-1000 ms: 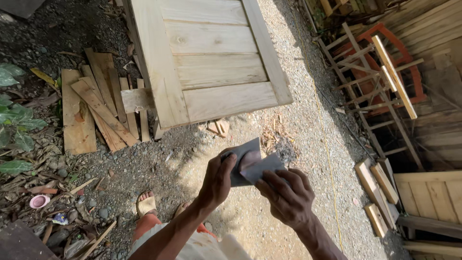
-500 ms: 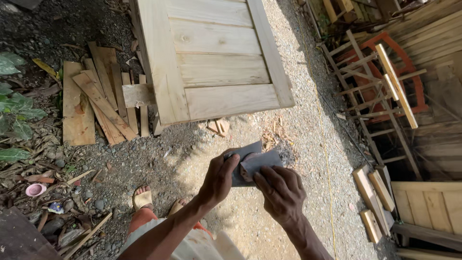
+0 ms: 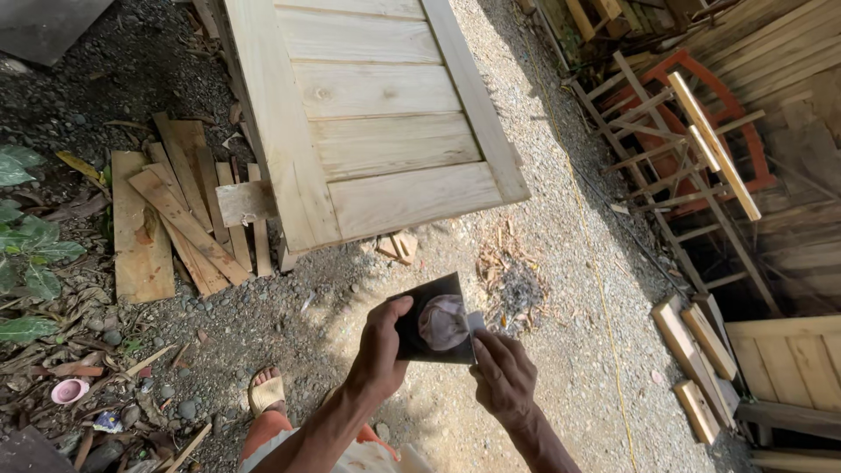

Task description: The person scoops a pink putty-like substance from a container onto a sanding block and then sands a wooden door frame with it. The person moves around the door, applying the substance to different sections of the wood surface.

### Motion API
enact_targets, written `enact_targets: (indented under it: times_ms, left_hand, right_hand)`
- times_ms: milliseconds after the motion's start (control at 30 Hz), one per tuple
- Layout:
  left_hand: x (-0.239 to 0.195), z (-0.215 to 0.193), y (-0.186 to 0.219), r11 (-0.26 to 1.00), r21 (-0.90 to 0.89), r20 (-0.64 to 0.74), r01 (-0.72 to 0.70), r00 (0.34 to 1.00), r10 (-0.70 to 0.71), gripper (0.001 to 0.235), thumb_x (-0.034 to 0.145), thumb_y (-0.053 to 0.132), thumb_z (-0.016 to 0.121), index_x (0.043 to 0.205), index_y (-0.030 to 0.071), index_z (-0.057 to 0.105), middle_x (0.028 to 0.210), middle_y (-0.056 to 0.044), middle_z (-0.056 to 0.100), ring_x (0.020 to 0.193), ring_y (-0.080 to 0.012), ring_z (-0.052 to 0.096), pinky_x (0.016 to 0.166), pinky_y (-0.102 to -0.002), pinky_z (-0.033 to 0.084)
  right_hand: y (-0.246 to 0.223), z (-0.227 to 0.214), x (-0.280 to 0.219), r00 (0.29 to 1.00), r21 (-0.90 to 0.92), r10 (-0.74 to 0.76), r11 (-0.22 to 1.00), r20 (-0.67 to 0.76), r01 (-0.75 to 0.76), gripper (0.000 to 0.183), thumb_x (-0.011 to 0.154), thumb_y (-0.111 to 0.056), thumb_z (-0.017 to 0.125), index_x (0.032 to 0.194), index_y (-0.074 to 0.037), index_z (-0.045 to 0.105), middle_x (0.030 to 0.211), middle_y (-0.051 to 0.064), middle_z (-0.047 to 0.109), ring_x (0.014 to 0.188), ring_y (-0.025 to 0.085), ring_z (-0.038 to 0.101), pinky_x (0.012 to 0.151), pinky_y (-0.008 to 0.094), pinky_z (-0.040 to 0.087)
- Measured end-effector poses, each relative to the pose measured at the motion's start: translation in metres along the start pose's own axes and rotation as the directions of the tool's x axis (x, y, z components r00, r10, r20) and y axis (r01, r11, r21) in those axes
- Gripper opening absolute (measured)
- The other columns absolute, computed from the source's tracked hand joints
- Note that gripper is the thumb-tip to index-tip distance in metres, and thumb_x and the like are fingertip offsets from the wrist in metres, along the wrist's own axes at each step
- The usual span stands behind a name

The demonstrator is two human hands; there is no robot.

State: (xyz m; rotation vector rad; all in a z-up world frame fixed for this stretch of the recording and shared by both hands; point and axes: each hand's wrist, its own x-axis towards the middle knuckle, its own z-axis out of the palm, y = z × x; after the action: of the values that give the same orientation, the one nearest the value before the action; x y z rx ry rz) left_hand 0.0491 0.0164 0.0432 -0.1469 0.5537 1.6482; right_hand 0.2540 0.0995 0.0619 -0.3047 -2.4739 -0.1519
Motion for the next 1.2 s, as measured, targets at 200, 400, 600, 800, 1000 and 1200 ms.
enact_targets:
  times_ms: [200,400,600,800,1000,1200]
  left_hand:
    - [0.000,-0.003,0.002,0.996,-0.019,0.095,-0.091,0.991,0.093,0.027,0.097,0.022,0.054,0.105,-0.002,0.064,0.096,-0.012,0.072,0.083,-0.0210,0.071,0.080,-0.037,0.060]
    - [0.016,-0.031,0.021,0.923,0.141,0.028,-0.359,0.933,0.358,0.029,0.097,0.024,0.056,0.103,-0.002,0.065,0.095,-0.010,0.072,0.084,-0.0197,0.070,0.078,-0.035,0.058]
    - [-0.007,-0.029,0.023,0.619,0.582,0.131,-0.527,0.812,0.568,0.043,0.102,0.030,0.046,0.107,-0.007,0.069,0.097,-0.012,0.070,0.088,-0.0192,0.062,0.082,-0.034,0.051]
    - [-0.037,-0.006,0.022,0.604,0.564,0.285,-0.563,0.819,0.498,0.047,0.102,0.029,0.041,0.119,-0.006,0.067,0.104,-0.015,0.072,0.095,-0.0213,0.065,0.087,-0.034,0.053]
    - [-0.047,-0.002,0.020,0.378,0.602,0.524,-0.703,0.706,0.476,0.042,0.105,0.022,0.040,0.124,-0.005,0.065,0.110,-0.017,0.071,0.099,-0.0253,0.070,0.088,-0.035,0.056]
    - [-0.054,-0.014,0.010,0.187,0.653,0.639,-0.734,0.666,0.384,0.039,0.103,0.018,0.039,0.124,-0.004,0.065,0.111,-0.020,0.071,0.100,-0.0267,0.071,0.087,-0.037,0.057]
  right_hand:
    - [-0.019,-0.001,0.003,0.890,0.287,0.394,0.901,-0.230,-0.325,0.036,0.113,-0.022,0.045,0.136,0.003,0.058,0.122,0.021,0.068,0.105,0.033,0.072,0.083,0.037,0.061]
    - [-0.036,0.032,-0.037,0.496,0.613,0.862,0.338,0.102,-0.714,0.039,0.106,-0.019,0.053,0.132,0.009,0.062,0.125,0.024,0.070,0.114,0.028,0.067,0.097,0.036,0.054]
    - [-0.063,0.010,-0.007,0.074,0.831,0.870,-0.437,0.488,-0.343,0.042,0.088,-0.007,0.070,0.126,0.008,0.060,0.110,0.017,0.072,0.099,0.027,0.071,0.088,0.043,0.059]
    - [-0.095,0.012,0.031,0.036,0.807,0.846,-0.493,0.532,-0.324,0.041,0.086,-0.003,0.073,0.123,0.012,0.062,0.107,0.020,0.072,0.091,0.028,0.071,0.082,0.045,0.060]
    - [-0.107,0.019,0.040,0.002,0.857,0.882,-0.457,0.471,-0.239,0.039,0.084,0.000,0.072,0.120,0.012,0.062,0.107,0.019,0.073,0.092,0.026,0.072,0.083,0.041,0.061]
    - [-0.103,0.015,0.046,-0.038,0.886,0.907,-0.418,0.419,-0.201,0.037,0.085,-0.001,0.070,0.120,0.008,0.062,0.108,0.018,0.072,0.092,0.025,0.072,0.083,0.039,0.061]
